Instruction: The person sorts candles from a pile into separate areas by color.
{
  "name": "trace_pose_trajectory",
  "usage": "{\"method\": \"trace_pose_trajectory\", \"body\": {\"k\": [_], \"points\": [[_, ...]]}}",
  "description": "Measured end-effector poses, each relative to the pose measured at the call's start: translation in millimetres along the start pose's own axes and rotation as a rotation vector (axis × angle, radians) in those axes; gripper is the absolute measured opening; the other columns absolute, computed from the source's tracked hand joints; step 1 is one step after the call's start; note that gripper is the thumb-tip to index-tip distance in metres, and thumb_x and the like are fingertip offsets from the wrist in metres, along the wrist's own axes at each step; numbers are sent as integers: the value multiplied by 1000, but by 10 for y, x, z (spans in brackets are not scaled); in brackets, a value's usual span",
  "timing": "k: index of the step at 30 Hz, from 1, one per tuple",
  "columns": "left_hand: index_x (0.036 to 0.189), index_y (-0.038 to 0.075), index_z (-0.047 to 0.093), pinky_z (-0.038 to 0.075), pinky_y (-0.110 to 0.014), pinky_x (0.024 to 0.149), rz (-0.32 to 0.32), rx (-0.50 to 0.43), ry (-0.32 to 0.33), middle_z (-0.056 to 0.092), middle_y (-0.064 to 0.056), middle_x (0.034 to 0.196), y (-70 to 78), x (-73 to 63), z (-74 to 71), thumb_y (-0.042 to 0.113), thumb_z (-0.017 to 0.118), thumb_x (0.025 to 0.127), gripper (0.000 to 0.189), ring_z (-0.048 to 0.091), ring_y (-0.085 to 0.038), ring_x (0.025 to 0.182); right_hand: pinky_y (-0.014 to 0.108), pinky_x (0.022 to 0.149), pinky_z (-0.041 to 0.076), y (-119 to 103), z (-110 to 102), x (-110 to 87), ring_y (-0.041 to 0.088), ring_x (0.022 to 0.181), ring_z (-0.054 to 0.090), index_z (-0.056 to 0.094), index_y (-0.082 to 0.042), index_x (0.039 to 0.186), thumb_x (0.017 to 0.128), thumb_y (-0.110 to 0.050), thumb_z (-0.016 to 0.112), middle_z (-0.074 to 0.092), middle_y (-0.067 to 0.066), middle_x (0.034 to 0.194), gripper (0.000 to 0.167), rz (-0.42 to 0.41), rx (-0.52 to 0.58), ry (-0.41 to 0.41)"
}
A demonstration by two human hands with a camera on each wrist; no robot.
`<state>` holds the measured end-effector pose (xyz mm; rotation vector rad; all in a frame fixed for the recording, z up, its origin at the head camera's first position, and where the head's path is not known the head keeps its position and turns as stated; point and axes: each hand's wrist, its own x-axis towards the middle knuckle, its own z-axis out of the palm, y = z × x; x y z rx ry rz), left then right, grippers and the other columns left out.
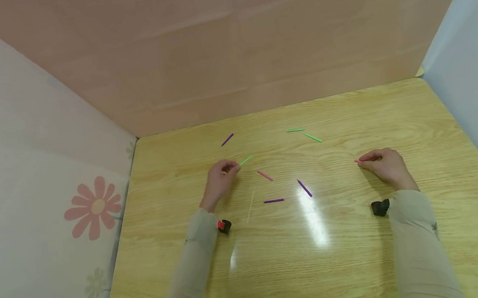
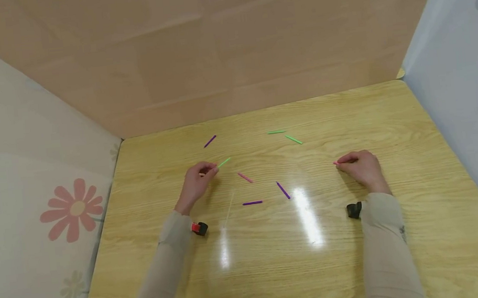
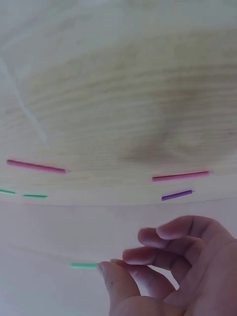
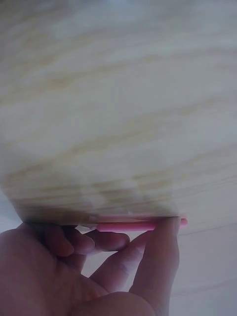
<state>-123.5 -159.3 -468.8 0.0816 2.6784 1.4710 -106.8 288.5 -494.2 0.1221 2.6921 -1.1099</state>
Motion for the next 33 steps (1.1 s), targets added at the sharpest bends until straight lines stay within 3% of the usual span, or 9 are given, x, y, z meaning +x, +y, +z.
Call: {"method": "trace_pose_trajectory", "body": {"k": [8, 18, 26, 33], "points": [[101, 8, 69, 46, -27, 75, -40, -33, 62, 66, -7, 98, 80, 142, 15, 26, 63, 94, 20, 57, -17, 87, 47, 86, 40, -13, -2, -13, 38, 106, 54, 67, 4, 110, 94, -40, 60, 63, 28, 116, 47, 4, 17, -12], [102, 7, 69, 45, -27, 76, -8, -47, 35, 67, -7, 97, 152, 292, 108, 27, 63, 94, 22, 57, -17, 87, 37, 80, 41, -23, -14, -16, 36, 102, 56, 67, 4, 110, 93, -38, 62, 64, 28, 115, 45, -3, 24, -6], [100, 6, 70, 42, -24, 71, -30, -113, 109, 66, -7, 92, 243, 415, 198, 25, 65, 93, 21, 55, -14, 83, 40, 81, 42, -39, 1, -21, 36, 102, 56, 67, 4, 110, 93, -38, 61, 63, 27, 116, 45, -3, 31, -8], [101, 7, 69, 43, -22, 70, -44, -128, 68, 64, -4, 91, 309, 486, 279, 26, 64, 93, 21, 54, -13, 82, 41, 82, 43, -54, 6, -20, 37, 101, 57, 67, 4, 109, 93, -38, 62, 63, 27, 116, 45, -10, 36, 2]]}}
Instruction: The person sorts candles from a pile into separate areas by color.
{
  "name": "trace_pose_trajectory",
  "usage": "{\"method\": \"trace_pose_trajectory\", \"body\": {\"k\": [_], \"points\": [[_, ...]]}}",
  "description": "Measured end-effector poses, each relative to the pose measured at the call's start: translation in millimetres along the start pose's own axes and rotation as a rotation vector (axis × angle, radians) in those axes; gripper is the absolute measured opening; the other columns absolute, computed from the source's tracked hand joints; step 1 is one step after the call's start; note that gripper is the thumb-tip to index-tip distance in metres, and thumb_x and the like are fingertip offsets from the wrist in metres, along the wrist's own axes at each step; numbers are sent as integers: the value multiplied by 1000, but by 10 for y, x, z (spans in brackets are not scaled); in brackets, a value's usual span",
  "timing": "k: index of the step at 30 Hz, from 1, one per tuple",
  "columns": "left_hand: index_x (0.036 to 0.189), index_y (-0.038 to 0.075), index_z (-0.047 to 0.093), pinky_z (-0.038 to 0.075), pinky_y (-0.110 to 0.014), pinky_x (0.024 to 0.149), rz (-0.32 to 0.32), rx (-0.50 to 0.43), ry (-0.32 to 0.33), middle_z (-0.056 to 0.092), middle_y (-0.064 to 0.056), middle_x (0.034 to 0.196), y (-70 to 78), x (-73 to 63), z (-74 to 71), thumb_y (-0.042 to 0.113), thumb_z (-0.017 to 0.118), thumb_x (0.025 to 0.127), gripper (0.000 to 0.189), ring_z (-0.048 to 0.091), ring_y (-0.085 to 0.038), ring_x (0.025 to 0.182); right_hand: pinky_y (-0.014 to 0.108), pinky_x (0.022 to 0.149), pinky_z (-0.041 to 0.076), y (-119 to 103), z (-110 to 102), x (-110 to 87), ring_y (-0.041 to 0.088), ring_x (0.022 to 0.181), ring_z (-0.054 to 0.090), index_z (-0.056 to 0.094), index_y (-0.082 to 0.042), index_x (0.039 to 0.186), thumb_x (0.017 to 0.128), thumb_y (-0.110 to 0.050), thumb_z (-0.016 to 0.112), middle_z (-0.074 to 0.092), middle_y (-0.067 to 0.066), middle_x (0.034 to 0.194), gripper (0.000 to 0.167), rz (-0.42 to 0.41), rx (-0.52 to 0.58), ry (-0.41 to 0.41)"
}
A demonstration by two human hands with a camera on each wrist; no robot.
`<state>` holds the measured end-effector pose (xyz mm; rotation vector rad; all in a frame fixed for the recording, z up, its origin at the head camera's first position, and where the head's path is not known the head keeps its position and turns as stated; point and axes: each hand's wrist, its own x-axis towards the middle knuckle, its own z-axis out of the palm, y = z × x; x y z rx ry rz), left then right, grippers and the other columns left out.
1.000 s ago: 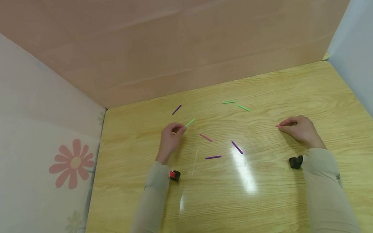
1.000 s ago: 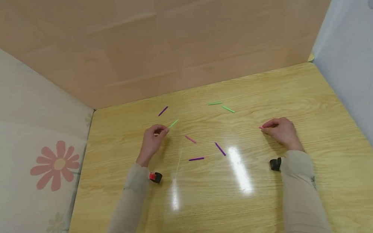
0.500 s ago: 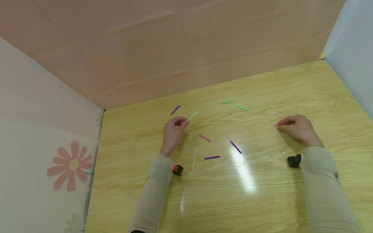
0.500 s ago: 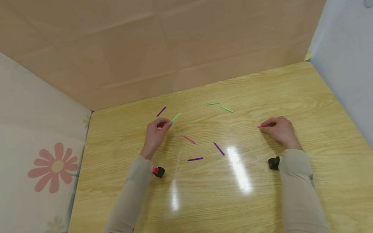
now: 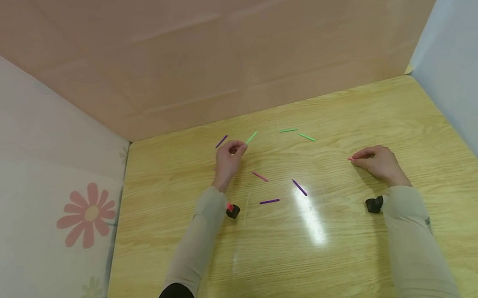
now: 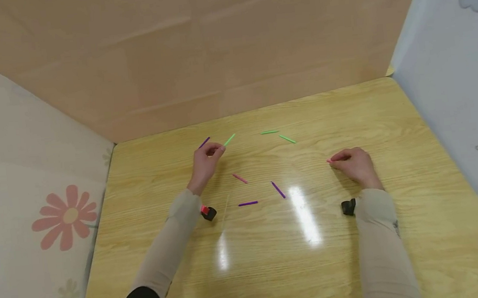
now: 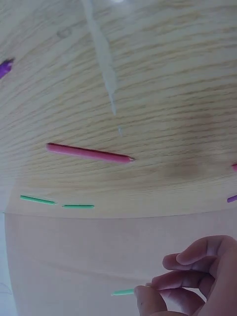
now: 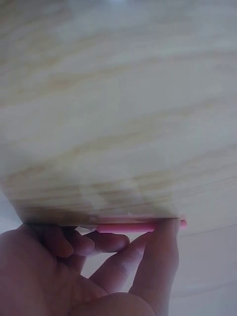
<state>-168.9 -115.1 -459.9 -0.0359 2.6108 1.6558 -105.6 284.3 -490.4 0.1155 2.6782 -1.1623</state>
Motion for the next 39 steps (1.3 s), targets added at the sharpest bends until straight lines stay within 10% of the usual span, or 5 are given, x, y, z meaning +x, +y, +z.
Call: {"method": "trace_pose_trajectory", "body": {"k": [15, 25, 39], "points": [[103, 7, 71, 42, -21, 68, -156, 48, -42, 65, -4, 94, 30, 103, 319, 28, 65, 92, 24, 53, -13, 82, 38, 81, 43, -25, 17, -30, 34, 99, 58, 68, 4, 109, 93, -35, 63, 64, 27, 115, 42, 4, 2, 10], [99, 11, 72, 43, -25, 76, -317, -84, 34, 65, -2, 99, -30, 117, 482, 30, 67, 91, 22, 53, -14, 88, 35, 80, 43, -49, 31, -46, 30, 96, 58, 68, 4, 109, 93, -33, 63, 65, 26, 114, 40, 9, 10, -1], [97, 14, 74, 44, -35, 91, -306, 86, 85, 64, -4, 110, 41, 67, 685, 34, 70, 88, 22, 55, -20, 103, 31, 77, 42, -41, 26, -71, 9, 82, 55, 69, 3, 107, 92, -31, 65, 66, 26, 112, 37, 8, 9, 8]]}}
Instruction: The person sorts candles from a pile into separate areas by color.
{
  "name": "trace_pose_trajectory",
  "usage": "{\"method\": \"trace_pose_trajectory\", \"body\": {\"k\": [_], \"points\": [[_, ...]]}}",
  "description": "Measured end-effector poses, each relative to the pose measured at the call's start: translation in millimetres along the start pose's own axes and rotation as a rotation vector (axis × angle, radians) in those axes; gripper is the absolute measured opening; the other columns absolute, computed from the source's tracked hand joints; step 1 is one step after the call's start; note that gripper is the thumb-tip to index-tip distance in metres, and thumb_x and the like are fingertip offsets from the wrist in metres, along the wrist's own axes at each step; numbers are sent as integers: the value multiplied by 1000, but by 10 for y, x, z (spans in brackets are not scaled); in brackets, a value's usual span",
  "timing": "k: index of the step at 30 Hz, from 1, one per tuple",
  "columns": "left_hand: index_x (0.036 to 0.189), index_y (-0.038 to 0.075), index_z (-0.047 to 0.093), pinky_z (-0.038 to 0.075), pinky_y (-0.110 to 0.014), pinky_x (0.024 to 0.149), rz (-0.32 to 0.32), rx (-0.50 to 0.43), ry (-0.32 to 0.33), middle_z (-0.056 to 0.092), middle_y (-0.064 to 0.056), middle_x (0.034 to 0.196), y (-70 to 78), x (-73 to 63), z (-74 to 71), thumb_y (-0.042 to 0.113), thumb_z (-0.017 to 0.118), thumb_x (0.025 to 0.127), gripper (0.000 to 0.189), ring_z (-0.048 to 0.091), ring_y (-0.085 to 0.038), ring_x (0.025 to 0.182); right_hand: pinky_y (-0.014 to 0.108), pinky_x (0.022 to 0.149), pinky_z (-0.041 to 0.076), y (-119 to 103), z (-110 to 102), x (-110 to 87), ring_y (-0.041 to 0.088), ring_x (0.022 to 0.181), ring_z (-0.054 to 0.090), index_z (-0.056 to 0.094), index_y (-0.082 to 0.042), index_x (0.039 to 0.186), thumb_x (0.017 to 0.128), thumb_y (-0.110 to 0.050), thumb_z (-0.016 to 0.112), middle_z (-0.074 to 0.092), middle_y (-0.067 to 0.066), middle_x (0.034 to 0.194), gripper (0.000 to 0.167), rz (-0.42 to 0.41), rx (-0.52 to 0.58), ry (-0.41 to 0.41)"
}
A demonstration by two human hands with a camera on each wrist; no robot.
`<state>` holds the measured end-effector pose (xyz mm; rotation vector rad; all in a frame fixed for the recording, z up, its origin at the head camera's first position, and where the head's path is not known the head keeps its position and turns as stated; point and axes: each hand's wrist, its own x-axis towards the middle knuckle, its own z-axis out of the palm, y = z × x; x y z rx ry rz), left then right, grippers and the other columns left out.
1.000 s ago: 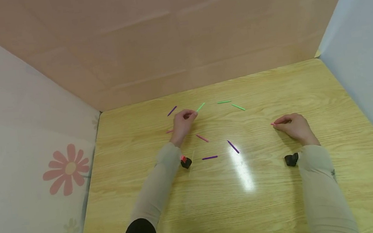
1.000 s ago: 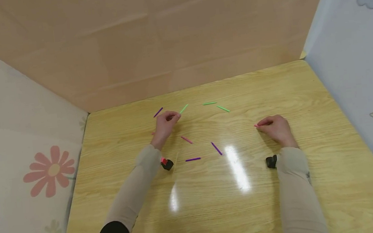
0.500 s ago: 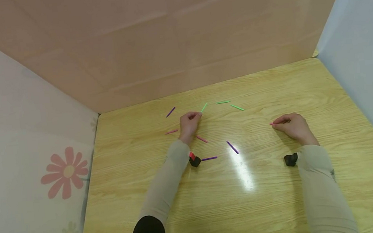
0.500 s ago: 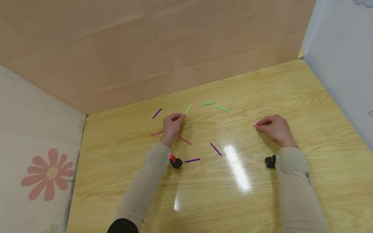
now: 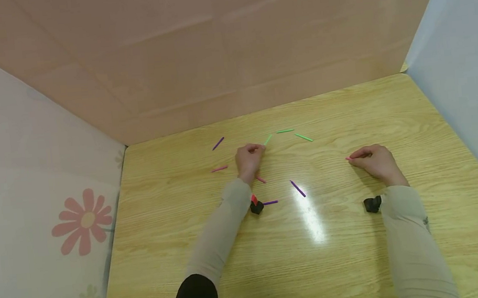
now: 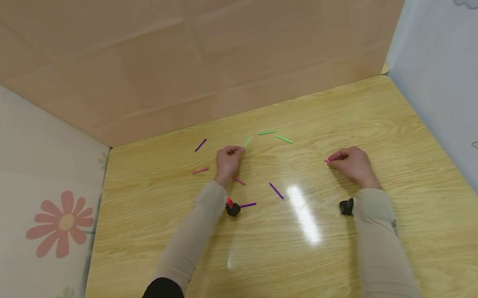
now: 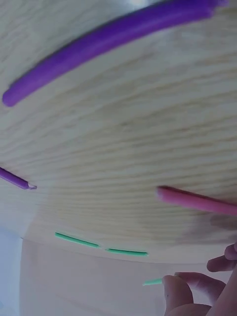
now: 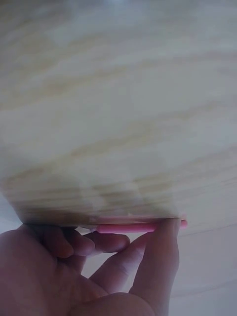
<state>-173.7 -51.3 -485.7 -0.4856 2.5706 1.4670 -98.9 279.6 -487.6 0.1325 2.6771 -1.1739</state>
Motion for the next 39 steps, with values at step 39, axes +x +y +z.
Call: {"method": "trace_pose_trajectory", "body": {"k": [39], "points": [[86, 20, 75, 26, -45, 95, -12, 237, 49, 52, -4, 112, 33, -69, 239, 38, 72, 86, 17, 39, -26, 107, 33, 76, 42, -11, 24, -56, 26, 91, 58, 69, 3, 106, 92, -32, 64, 65, 26, 113, 38, -12, 2, 4]]}}
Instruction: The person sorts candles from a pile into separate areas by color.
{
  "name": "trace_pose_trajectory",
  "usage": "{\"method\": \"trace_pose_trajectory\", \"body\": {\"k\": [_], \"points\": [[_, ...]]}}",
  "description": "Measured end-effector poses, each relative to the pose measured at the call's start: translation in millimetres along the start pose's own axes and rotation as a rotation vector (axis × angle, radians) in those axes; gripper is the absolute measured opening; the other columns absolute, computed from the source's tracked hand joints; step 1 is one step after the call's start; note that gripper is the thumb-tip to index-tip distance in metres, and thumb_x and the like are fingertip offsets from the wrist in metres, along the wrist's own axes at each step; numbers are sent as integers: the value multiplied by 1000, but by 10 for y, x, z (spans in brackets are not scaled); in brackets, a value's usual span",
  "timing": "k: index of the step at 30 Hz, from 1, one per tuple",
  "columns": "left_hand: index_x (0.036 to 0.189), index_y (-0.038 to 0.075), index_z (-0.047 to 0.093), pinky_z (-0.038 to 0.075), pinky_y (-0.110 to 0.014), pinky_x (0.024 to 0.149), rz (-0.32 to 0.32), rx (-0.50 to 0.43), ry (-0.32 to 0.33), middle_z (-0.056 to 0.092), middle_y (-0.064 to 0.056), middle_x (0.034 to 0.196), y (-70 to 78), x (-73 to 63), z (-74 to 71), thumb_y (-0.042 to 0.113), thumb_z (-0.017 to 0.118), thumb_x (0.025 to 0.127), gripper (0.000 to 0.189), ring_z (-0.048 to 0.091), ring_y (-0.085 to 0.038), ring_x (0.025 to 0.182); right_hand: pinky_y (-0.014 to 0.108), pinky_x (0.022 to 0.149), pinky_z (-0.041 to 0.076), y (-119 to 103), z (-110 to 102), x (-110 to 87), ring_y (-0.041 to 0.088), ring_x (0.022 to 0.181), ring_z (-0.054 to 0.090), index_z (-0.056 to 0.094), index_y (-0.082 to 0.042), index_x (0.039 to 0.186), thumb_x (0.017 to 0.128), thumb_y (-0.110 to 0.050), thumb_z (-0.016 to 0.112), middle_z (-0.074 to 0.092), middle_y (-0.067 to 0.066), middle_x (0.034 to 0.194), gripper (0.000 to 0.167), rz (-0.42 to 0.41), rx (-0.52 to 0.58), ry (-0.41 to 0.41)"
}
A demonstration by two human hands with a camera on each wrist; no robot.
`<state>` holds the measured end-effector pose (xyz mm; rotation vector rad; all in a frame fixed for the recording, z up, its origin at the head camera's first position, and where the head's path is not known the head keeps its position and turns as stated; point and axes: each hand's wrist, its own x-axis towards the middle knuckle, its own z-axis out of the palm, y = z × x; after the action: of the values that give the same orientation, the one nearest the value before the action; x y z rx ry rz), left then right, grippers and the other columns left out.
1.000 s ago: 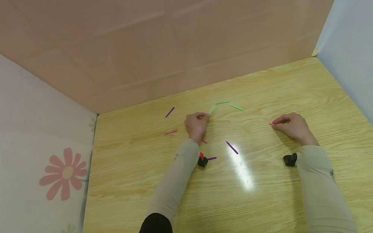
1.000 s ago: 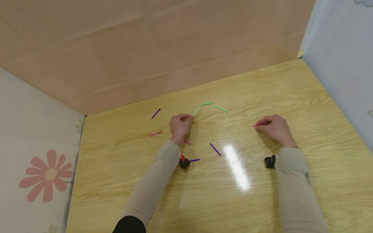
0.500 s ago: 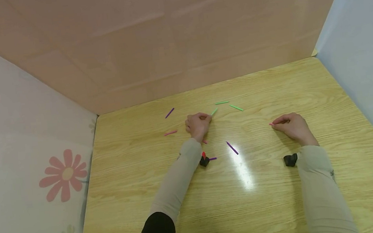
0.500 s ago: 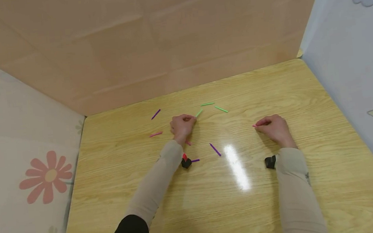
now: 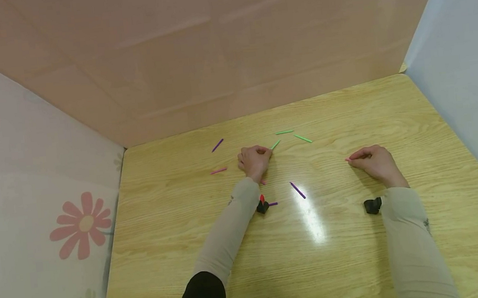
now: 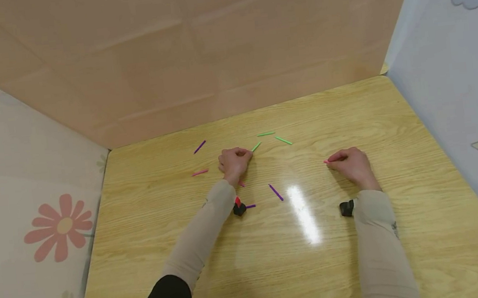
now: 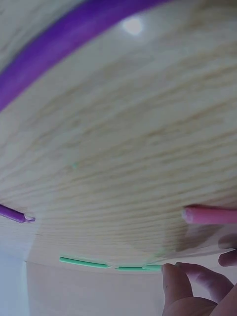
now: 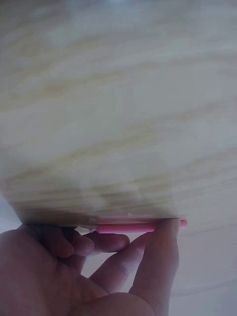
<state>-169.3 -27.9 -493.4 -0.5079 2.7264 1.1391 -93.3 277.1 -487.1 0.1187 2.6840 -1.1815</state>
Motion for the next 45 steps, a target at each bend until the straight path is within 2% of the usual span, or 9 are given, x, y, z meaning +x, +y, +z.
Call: {"method": "trace_pose_trajectory", "body": {"k": [10, 20, 30, 41, 45], "points": [[81, 21, 72, 26, -45, 93, -12, 9, 24, 51, -4, 111, 15, 8, 30, 37, 73, 85, 16, 39, -25, 105, 32, 76, 42, -28, -16, -22, 13, 84, 55, 69, 3, 106, 93, -31, 64, 65, 25, 112, 36, -1, 2, -2], [84, 22, 70, 25, -46, 96, -23, 26, 31, 51, -5, 112, 54, 4, 20, 36, 71, 87, 14, 40, -26, 107, 33, 77, 42, -22, -5, -10, 24, 91, 57, 68, 3, 107, 93, -32, 63, 65, 25, 113, 38, 8, 10, -6], [83, 23, 69, 26, -46, 90, -20, 31, 54, 51, -4, 111, 55, 9, 32, 37, 71, 87, 14, 40, -26, 105, 33, 77, 40, -30, 7, -5, 32, 96, 57, 68, 4, 105, 93, -31, 63, 65, 26, 112, 37, 8, 7, 3], [82, 22, 67, 27, -46, 91, -24, 66, 34, 50, -5, 110, 55, 1, 2, 37, 73, 84, 16, 41, -27, 104, 32, 76, 42, -31, 12, 10, 23, 89, 58, 68, 3, 107, 93, -32, 63, 65, 25, 113, 38, 18, 9, -18], [83, 23, 67, 28, -46, 91, -20, 87, 27, 50, -5, 110, 52, 3, -1, 38, 73, 85, 16, 41, -28, 105, 32, 76, 42, -21, 17, 12, 27, 92, 58, 68, 3, 107, 93, -32, 63, 65, 25, 113, 38, 13, 5, -21]]}}
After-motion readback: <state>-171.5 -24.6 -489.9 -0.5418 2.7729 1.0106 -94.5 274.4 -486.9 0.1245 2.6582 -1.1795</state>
